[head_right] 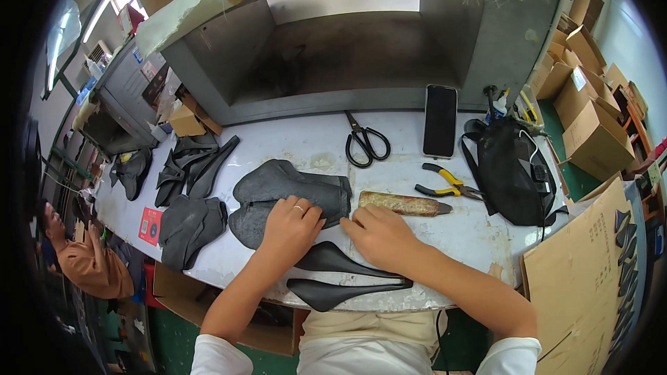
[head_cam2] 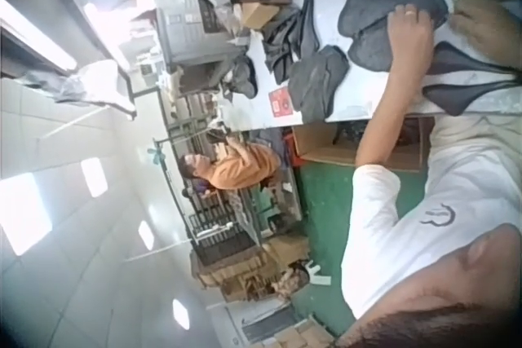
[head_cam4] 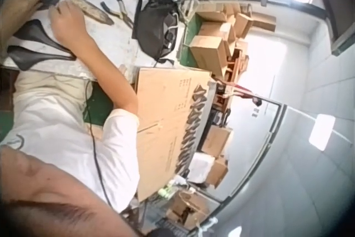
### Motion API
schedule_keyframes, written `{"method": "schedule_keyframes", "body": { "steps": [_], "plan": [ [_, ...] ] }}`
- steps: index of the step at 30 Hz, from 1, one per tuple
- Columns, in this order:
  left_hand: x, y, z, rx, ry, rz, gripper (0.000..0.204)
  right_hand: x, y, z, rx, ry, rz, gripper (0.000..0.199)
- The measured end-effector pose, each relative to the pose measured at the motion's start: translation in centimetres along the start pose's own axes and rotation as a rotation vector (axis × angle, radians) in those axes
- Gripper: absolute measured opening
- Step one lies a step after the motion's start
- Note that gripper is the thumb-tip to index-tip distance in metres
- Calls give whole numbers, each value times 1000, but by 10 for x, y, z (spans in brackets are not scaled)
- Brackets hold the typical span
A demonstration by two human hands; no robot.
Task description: Inspecting and arranging bicycle saddle components on a workbench in a manufacturing facility.
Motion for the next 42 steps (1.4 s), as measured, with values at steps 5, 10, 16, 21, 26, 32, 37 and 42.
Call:
{"method": "schedule_keyframes", "body": {
  "steps": [5,10,16,21,26,32,37,42],
  "plan": [
    [-6,-11,-17,37,-43,-100,8,8,-11,3,7,-1,38,29],
    [-2,-10,-9,-42,-111,-129,8,8,-14,7,14,1,2,28],
    [-4,-16,-14,-73,-45,-171,6,10,-12,8,28,-3,11,32],
    [-5,-17,-25,-280,345,-147,5,12,-18,6,-21,-2,-15,37],
    [-7,-15,-34,-316,420,-175,8,15,-24,4,-70,-30,-42,38],
    [-46,42,-112,-430,1025,205,18,19,-22,3,-18,-94,-58,35],
    [-134,128,-156,-821,1062,1429,24,22,-19,0,22,-137,-66,33],
    [-124,193,-97,-321,986,847,18,20,-12,6,66,-179,-75,31]
  ]
}}
Point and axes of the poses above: each hand's wrist, its own x-axis towards the middle knuckle, its own y-axis out of the back of the hand, z = x × y, the point moved 4 cm from there along x, towards the middle knuckle, and after that the axes turned 14 degrees about z, right-handed, at the moved point
